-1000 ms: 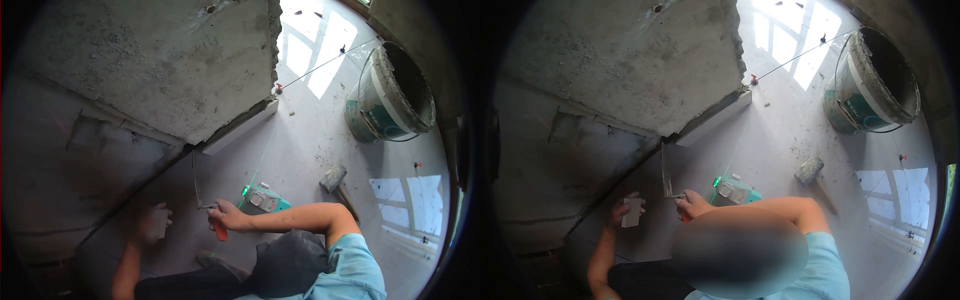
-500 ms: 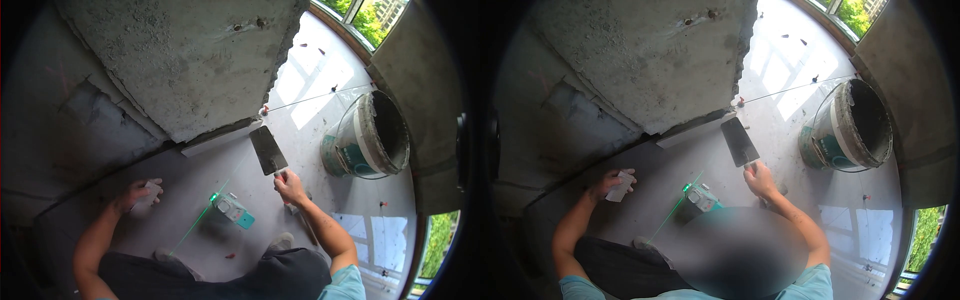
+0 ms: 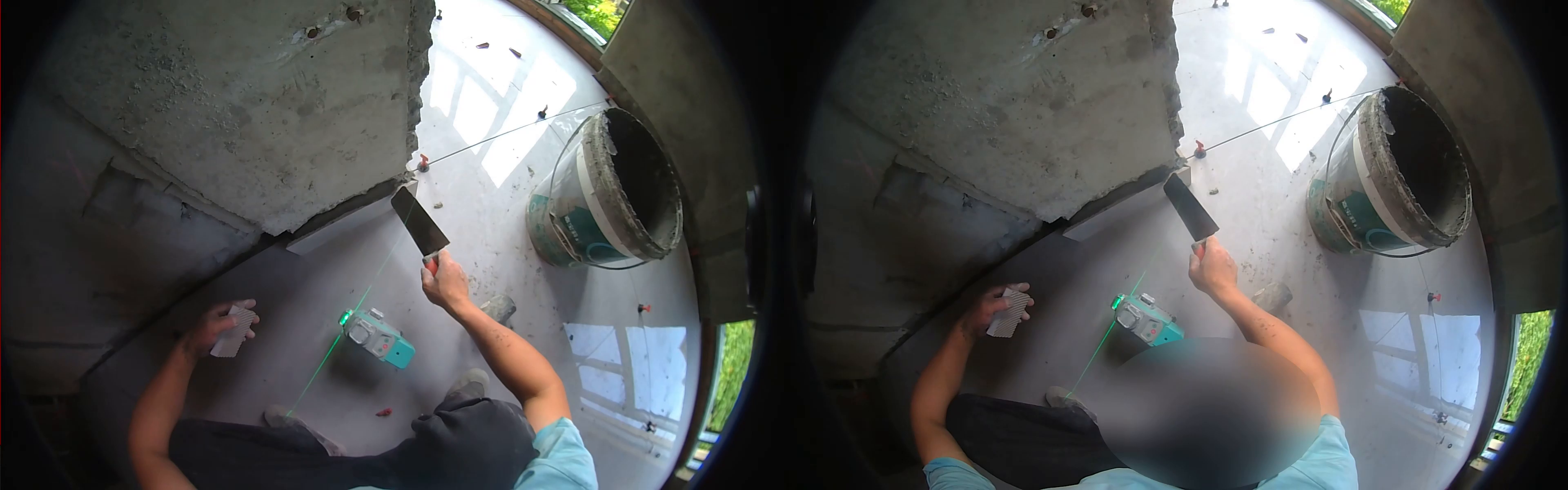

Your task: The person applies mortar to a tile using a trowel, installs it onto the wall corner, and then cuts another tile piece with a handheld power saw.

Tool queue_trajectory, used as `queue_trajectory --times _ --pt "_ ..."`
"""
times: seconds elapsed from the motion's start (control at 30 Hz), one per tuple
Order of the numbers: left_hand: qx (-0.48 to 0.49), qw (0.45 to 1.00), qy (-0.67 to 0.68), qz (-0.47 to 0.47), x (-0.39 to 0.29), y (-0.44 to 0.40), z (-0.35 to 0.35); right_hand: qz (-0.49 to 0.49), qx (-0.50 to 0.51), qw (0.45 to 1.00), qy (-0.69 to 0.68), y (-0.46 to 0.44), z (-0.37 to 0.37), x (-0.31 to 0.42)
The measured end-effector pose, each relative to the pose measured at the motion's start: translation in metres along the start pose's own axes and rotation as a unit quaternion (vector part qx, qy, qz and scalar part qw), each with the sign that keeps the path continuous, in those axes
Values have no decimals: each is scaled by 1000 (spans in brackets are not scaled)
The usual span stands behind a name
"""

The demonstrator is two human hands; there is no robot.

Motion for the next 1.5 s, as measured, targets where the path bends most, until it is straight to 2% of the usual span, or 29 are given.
queue_trajectory --times 0.1,0.2,0.3,0.43,0.5,0.57,0.6,0.63,0.67,0.77,0.83,0.9,0.93,1.03,1.1,1.13,1.23,1.27,1.37,1.47,1.5 --pt "-1 1000 -8 1 3 -1 2 -11 -4 1000 19 2 -2 7" --pt "8 1000 2 -5 12 -4 9 39 2 999 16 10 -13 12" --pt "17 1000 12 -5 17 -7 12 185 25 982 -12 36 -14 26" --pt "24 996 83 8 15 -12 14 179 62 982 -27 56 33 33" --pt "54 992 118 1 7 -14 7 180 16 982 -61 61 92 31" --pt "71 986 152 12 7 -23 3 164 -54 983 -61 64 184 37" --pt "115 983 140 25 -8 -42 -16 140 -141 980 -6 65 265 36" --pt "110 982 146 50 1 -34 -13 135 -183 973 26 58 321 42" --pt "121 982 138 52 0 -37 -16 134 -204 962 125 51 366 50" --pt "152 981 107 62 -26 -32 -31 112 -235 896 360 8 463 30" --pt "151 982 95 67 -42 -23 -44 31 -155 856 493 -34 502 4" --pt "124 986 85 72 -63 -16 -54 2 -37 831 554 -76 514 -13" --pt "115 983 122 78 -78 -6 -60 -12 25 815 579 -91 513 -21" --pt "67 970 224 71 -99 29 -90 -45 59 796 601 -120 501 -23" --pt "-11 963 267 25 -111 72 -105 32 32 805 592 -171 475 -62" --pt "-38 970 239 -10 -114 91 -109 69 19 804 590 -190 459 -77" --pt "-64 978 184 -68 -139 152 -134 217 58 746 627 -198 416 -86" --pt "-99 975 183 -74 -142 167 -140 222 76 756 611 -198 407 -88" --pt "-152 931 320 -93 -133 194 -154 209 168 761 591 -188 404 -93" --pt "-115 940 156 -279 -123 192 -171 161 199 801 541 -178 429 -86" --pt "-121 940 198 -249 -116 183 -179 159 185 818 521 -176 438 -86"
Point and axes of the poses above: each hand's wrist, its own y-axis away from the middle knuckle, its own z-axis out of the back of the hand, x = y × z, the point moved 5 cm from there along -y, towards the middle knuckle, and after that the axes turned 12 degrees about -x, right-handed, at the moved point
